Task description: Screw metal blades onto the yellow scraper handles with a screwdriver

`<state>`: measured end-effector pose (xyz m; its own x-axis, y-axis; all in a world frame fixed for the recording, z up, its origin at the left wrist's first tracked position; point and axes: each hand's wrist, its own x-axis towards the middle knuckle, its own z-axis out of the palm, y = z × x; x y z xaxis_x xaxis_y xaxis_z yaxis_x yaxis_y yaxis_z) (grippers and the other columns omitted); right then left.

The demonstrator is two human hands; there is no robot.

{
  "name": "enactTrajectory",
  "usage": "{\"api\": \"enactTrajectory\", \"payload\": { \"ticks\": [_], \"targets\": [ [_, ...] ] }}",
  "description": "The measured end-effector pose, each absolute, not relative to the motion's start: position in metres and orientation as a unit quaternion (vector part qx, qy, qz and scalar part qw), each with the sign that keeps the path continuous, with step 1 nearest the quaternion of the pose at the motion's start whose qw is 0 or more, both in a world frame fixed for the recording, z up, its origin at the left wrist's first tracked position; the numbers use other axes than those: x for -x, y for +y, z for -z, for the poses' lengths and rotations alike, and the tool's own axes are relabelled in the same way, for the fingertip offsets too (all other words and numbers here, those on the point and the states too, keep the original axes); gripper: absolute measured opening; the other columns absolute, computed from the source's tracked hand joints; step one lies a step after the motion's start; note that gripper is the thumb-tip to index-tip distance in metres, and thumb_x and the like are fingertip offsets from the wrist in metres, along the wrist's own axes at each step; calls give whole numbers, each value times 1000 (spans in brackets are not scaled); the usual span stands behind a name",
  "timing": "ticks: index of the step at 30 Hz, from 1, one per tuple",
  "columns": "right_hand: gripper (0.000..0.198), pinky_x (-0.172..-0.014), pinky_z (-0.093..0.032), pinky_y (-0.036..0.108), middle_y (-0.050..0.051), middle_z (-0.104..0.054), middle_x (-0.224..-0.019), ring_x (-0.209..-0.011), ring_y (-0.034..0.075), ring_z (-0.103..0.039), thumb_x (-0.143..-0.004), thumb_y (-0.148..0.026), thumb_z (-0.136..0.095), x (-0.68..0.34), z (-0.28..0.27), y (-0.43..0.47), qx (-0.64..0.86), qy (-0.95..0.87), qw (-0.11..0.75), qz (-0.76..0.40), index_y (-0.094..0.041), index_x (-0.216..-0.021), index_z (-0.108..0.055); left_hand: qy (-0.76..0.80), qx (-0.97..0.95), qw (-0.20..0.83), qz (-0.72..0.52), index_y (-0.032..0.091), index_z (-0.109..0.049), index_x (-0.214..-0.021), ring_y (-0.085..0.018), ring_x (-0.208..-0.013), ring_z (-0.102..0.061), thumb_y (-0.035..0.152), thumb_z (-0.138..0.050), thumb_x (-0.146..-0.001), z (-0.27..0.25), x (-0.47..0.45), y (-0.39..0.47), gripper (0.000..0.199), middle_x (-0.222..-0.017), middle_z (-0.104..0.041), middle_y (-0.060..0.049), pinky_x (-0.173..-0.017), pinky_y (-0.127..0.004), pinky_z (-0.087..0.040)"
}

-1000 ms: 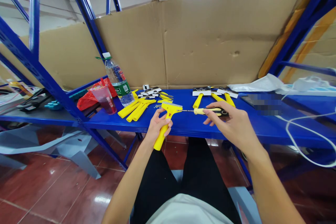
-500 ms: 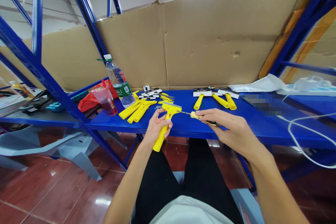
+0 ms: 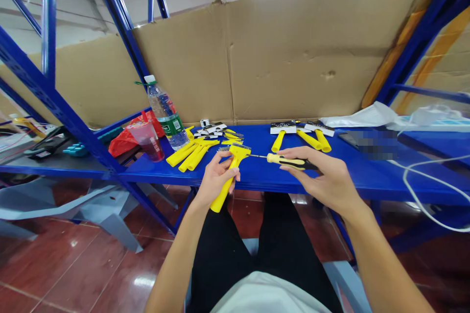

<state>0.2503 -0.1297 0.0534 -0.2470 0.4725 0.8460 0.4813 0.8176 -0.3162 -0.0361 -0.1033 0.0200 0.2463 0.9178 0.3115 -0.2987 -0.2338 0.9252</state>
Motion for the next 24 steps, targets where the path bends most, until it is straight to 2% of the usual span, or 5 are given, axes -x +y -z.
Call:
{"api": "enactTrajectory", "payload": {
  "ticks": [4, 8, 14, 20, 24],
  "targets": [
    [21, -80, -70, 36, 5, -86, -104, -89, 26, -85, -94, -31, -90, -245, -50, -126, 343, -732, 588, 26, -25, -110, -79, 266, -551, 568, -550, 27, -43, -121, -8, -42, -54, 35, -89, -88, -15, 38, -100, 57, -77, -69, 7, -39, -17, -41],
    [29, -75, -68, 35, 3, -81, -95, -81, 23, -81, -90, -37, -94, -235, -49, -128, 361, -684, 631, 63, -25, -104, -73, 256, -514, 594, -563, 28, -44, -124, -8, -49, -57, 31, -90, -85, -9, 31, -98, 60, -84, -67, 5, -39, -15, -38],
    [40, -96, -71, 46, 8, -79, -120, -111, 28, -82, -98, -35, -87, -224, -54, -137, 295, -694, 655, -48, -27, -123, -56, 192, -409, 650, -611, 31, -49, -122, -5, -62, -54, 19, -89, -79, -7, 21, -97, 60, -103, -60, 2, -37, -9, -30],
    [51, -81, -71, 43, 4, -80, -104, -92, 27, -83, -88, -32, -98, -228, -51, -138, 308, -667, 670, 111, -29, -124, -62, 169, -397, 671, -602, 32, -53, -121, -4, -62, -48, 18, -86, -82, -9, 17, -103, 53, -109, -57, 1, -37, -7, -28],
    [44, -100, -69, 51, 8, -80, -123, -115, 31, -81, -95, -21, -88, -232, -59, -141, 263, -719, 640, 65, -30, -130, -61, 176, -409, 662, -602, 32, -52, -118, -4, -63, -50, 17, -87, -80, -12, 17, -106, 53, -104, -56, 3, -37, -8, -30]
  ]
}}
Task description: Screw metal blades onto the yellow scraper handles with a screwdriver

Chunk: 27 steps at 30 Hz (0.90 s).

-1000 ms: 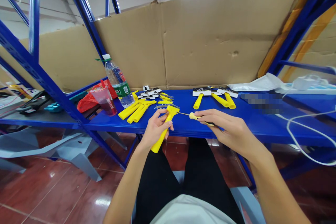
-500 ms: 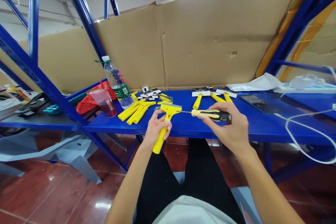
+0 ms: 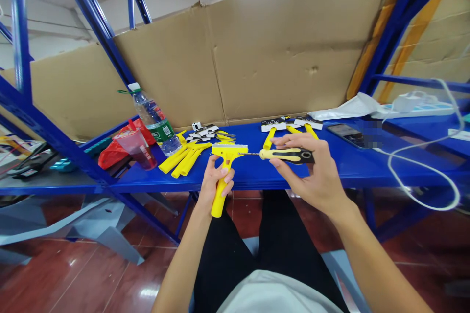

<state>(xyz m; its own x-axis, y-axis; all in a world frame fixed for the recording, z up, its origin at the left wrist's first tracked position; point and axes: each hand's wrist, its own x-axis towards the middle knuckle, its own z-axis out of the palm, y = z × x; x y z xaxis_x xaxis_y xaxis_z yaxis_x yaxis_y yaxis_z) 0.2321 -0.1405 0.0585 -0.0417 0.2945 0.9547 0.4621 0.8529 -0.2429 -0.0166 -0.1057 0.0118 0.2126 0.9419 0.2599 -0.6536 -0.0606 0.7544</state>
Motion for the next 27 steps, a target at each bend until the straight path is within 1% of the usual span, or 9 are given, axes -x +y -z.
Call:
{"api": "enactTrajectory", "payload": {
  "ticks": [2, 5, 8, 13, 18, 19, 23, 24, 27],
  "targets": [
    [40, -103, -68, 52, 9, -79, -130, -123, 31, -79, -99, -15, -81, -232, -62, -142, 240, -741, 627, 21, -30, -131, -62, 189, -420, 652, -602, 32, -51, -117, -5, -63, -52, 17, -87, -80, -12, 16, -106, 54, -103, -58, 3, -38, -8, -32],
    [38, -92, -69, 47, 6, -83, -117, -107, 28, -83, -96, -14, -85, -230, -60, -141, 230, -742, 628, 40, -30, -125, -66, 205, -436, 639, -600, 31, -49, -119, -6, -61, -54, 18, -88, -81, -8, 16, -103, 56, -103, -61, 2, -38, -10, -34],
    [44, -85, -69, 45, 3, -81, -108, -98, 27, -82, -92, -19, -92, -228, -54, -136, 247, -715, 651, 61, -31, -125, -64, 217, -457, 627, -593, 31, -47, -119, -6, -58, -54, 21, -90, -81, -3, 16, -99, 58, -100, -63, 3, -37, -12, -35],
    [43, -100, -67, 51, 9, -74, -132, -121, 30, -78, -100, -20, -81, -227, -50, -130, 251, -726, 639, -34, -30, -134, -56, 232, -467, 610, -596, 31, -45, -120, -6, -55, -56, 24, -92, -80, 0, 17, -95, 61, -97, -64, 4, -37, -12, -36],
    [38, -83, -69, 42, 2, -78, -105, -95, 25, -80, -94, -28, -91, -228, -47, -125, 298, -693, 653, 62, -29, -120, -64, 234, -467, 604, -602, 31, -45, -122, -6, -56, -56, 23, -90, -82, 0, 20, -93, 60, -98, -64, 4, -37, -12, -36],
    [40, -84, -69, 42, 3, -77, -107, -97, 25, -80, -94, -29, -91, -228, -46, -123, 299, -690, 656, 54, -29, -122, -63, 232, -468, 604, -602, 31, -45, -122, -6, -56, -56, 23, -90, -82, 0, 21, -92, 61, -98, -64, 4, -37, -12, -35],
    [39, -102, -67, 50, 9, -74, -131, -124, 29, -77, -101, -24, -80, -228, -41, -119, 269, -721, 638, -39, -29, -133, -58, 220, -466, 600, -612, 31, -45, -120, -6, -56, -54, 24, -91, -81, -1, 25, -91, 60, -91, -59, 6, -36, -12, -35],
    [36, -101, -68, 50, 8, -76, -128, -122, 29, -77, -101, -24, -81, -228, -40, -118, 265, -722, 638, -33, -29, -130, -60, 220, -466, 597, -615, 31, -45, -120, -6, -55, -54, 23, -90, -81, -1, 25, -91, 60, -90, -58, 7, -37, -12, -35],
    [33, -83, -69, 44, 2, -77, -105, -95, 25, -80, -95, -29, -88, -226, -38, -116, 286, -691, 662, 42, -30, -117, -63, 226, -475, 591, -612, 32, -45, -119, -7, -55, -55, 23, -90, -81, -3, 26, -91, 60, -91, -60, 6, -37, -13, -36]
  ]
}}
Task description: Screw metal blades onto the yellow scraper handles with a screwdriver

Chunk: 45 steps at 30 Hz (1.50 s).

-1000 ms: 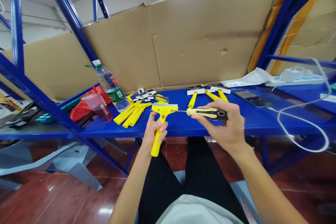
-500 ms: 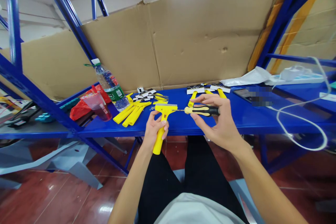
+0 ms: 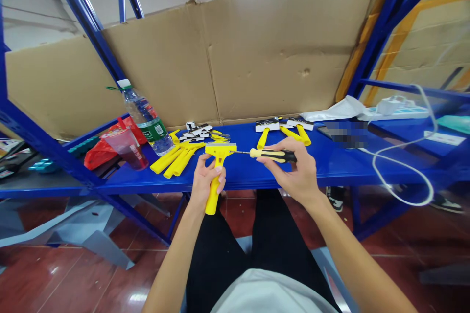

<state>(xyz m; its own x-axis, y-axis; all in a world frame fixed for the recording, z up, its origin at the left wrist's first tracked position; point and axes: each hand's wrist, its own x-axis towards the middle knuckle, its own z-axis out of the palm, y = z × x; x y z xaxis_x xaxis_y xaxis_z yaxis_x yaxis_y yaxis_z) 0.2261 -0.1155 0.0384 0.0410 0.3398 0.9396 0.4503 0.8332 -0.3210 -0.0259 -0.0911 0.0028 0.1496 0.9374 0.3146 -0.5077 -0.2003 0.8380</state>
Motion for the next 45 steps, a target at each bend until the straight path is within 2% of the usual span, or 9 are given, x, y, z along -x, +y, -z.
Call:
{"api": "enactTrajectory", "payload": {
  "ticks": [6, 10, 15, 20, 25, 29, 35, 40, 45],
  "targets": [
    [25, -100, -67, 50, 9, -77, -126, -122, 29, -78, -104, -27, -77, -227, -41, -117, 284, -719, 633, -36, -28, -125, -62, 244, -483, 578, -611, 31, -44, -121, -6, -51, -56, 24, -91, -81, -2, 26, -90, 62, -93, -65, 6, -37, -13, -39],
    [27, -83, -70, 44, 3, -79, -101, -93, 26, -81, -96, -31, -88, -226, -40, -118, 306, -686, 659, 27, -28, -110, -64, 254, -507, 574, -591, 30, -43, -123, -8, -48, -56, 28, -90, -83, 0, 24, -90, 62, -83, -62, 8, -36, -15, -40],
    [42, -98, -70, 48, 10, -75, -134, -119, 28, -79, -100, -27, -82, -224, -40, -119, 278, -714, 642, -30, -28, -135, -58, 269, -504, 568, -592, 29, -43, -124, -8, -47, -55, 27, -89, -83, 0, 20, -92, 61, -80, -64, 8, -38, -15, -42],
    [31, -84, -72, 45, 3, -80, -105, -93, 25, -82, -97, -29, -86, -220, -40, -120, 294, -702, 648, 27, -29, -118, -64, 267, -504, 573, -588, 29, -43, -124, -9, -49, -56, 29, -89, -84, 1, 20, -92, 61, -78, -62, 8, -39, -15, -41],
    [51, -103, -70, 52, 10, -74, -137, -128, 30, -78, -101, -23, -79, -218, -37, -119, 258, -709, 654, -51, -30, -143, -51, 264, -500, 578, -588, 30, -43, -124, -9, -51, -58, 29, -90, -83, 2, 21, -91, 62, -80, -61, 8, -38, -14, -41],
    [36, -91, -72, 52, 4, -82, -111, -102, 29, -84, -99, -27, -84, -219, -37, -121, 287, -690, 665, 15, -31, -126, -60, 261, -494, 585, -588, 30, -43, -124, -9, -52, -58, 28, -91, -82, 0, 20, -92, 64, -85, -64, 7, -38, -15, -40],
    [35, -102, -69, 54, 10, -78, -132, -124, 30, -79, -102, -23, -78, -222, -42, -123, 247, -727, 638, -57, -30, -132, -61, 254, -489, 587, -593, 31, -43, -125, -8, -51, -56, 28, -90, -82, 0, 21, -92, 64, -82, -61, 8, -39, -14, -39],
    [37, -84, -72, 51, 3, -82, -108, -95, 28, -83, -95, -26, -88, -219, -39, -119, 264, -691, 671, 45, -32, -123, -65, 260, -487, 587, -592, 31, -44, -124, -8, -51, -58, 28, -91, -81, 1, 21, -92, 63, -88, -64, 6, -38, -15, -39],
    [44, -101, -70, 60, 12, -71, -144, -130, 33, -77, -99, -22, -79, -218, -34, -117, 237, -720, 650, -49, -31, -136, -55, 258, -480, 582, -603, 31, -44, -124, -7, -53, -58, 26, -90, -82, -2, 20, -93, 62, -89, -63, 6, -38, -14, -39]
  ]
}}
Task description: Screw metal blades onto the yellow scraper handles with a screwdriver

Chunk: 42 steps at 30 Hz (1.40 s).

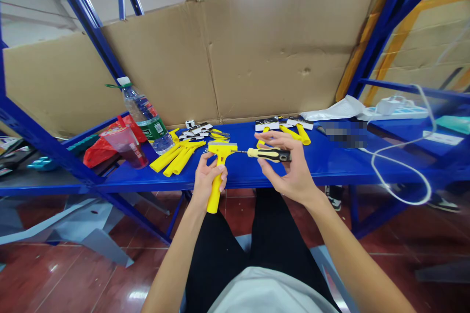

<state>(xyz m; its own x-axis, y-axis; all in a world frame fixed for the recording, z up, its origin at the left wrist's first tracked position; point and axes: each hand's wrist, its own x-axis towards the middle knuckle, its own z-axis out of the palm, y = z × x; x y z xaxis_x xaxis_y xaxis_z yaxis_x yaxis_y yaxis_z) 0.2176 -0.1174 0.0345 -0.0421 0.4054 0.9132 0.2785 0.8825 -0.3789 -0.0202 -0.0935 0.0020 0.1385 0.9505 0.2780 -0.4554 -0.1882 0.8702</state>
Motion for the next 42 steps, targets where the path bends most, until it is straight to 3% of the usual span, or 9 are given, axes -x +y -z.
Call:
{"api": "enactTrajectory", "payload": {
  "ticks": [5, 11, 15, 20, 25, 27, 31, 36, 42],
  "targets": [
    [48, -84, -73, 54, 3, -78, -107, -97, 29, -83, -93, -23, -89, -214, -28, -110, 228, -651, 722, 59, -33, -128, -58, 251, -491, 589, -591, 31, -44, -124, -8, -53, -58, 27, -90, -83, -2, 18, -96, 62, -90, -64, 5, -38, -15, -39],
    [50, -103, -70, 56, 13, -63, -151, -124, 31, -79, -102, -25, -77, -212, -31, -113, 233, -672, 700, -69, -32, -145, -52, 250, -487, 584, -600, 30, -43, -123, -8, -55, -58, 26, -89, -83, -3, 18, -96, 61, -89, -63, 5, -38, -15, -40],
    [36, -90, -73, 55, 7, -78, -114, -105, 31, -83, -97, -27, -85, -213, -31, -115, 252, -663, 705, -1, -30, -124, -63, 249, -477, 586, -606, 31, -44, -122, -8, -53, -57, 26, -90, -82, -4, 18, -97, 62, -89, -63, 6, -38, -15, -39],
    [42, -100, -71, 53, 12, -70, -141, -119, 30, -82, -103, -26, -78, -211, -33, -119, 236, -681, 688, -81, -30, -137, -54, 250, -476, 584, -608, 31, -45, -124, -6, -53, -58, 25, -89, -84, -4, 18, -99, 60, -96, -66, 4, -40, -14, -41],
    [39, -86, -73, 50, 4, -80, -108, -100, 29, -84, -95, -25, -89, -210, -34, -119, 244, -678, 693, 30, -30, -123, -63, 247, -479, 589, -602, 30, -44, -124, -6, -51, -56, 25, -87, -85, -4, 18, -99, 59, -92, -66, 5, -39, -14, -40],
    [46, -88, -74, 49, 5, -76, -119, -100, 27, -84, -96, -24, -87, -210, -34, -118, 237, -664, 709, 10, -30, -130, -58, 247, -477, 590, -602, 30, -43, -124, -7, -52, -57, 25, -88, -84, -4, 16, -100, 60, -93, -67, 5, -39, -14, -40],
    [52, -102, -71, 55, 12, -63, -151, -129, 32, -77, -100, -21, -80, -211, -31, -115, 202, -693, 689, -65, -33, -140, -50, 252, -469, 593, -604, 31, -44, -123, -6, -54, -57, 25, -89, -81, -6, 13, -101, 63, -97, -68, 4, -38, -14, -39],
    [51, -95, -73, 54, 5, -75, -121, -107, 30, -84, -95, -18, -87, -213, -26, -109, 199, -671, 714, -24, -33, -134, -57, 256, -470, 593, -602, 31, -44, -122, -6, -54, -57, 26, -90, -80, -7, 14, -101, 62, -98, -67, 4, -39, -14, -38],
    [50, -106, -69, 60, 11, -65, -149, -133, 33, -75, -100, -17, -79, -215, -33, -114, 180, -706, 682, -65, -34, -139, -52, 251, -478, 589, -601, 30, -43, -120, -6, -53, -56, 24, -89, -81, -6, 15, -101, 60, -95, -67, 4, -39, -14, -40]
  ]
}}
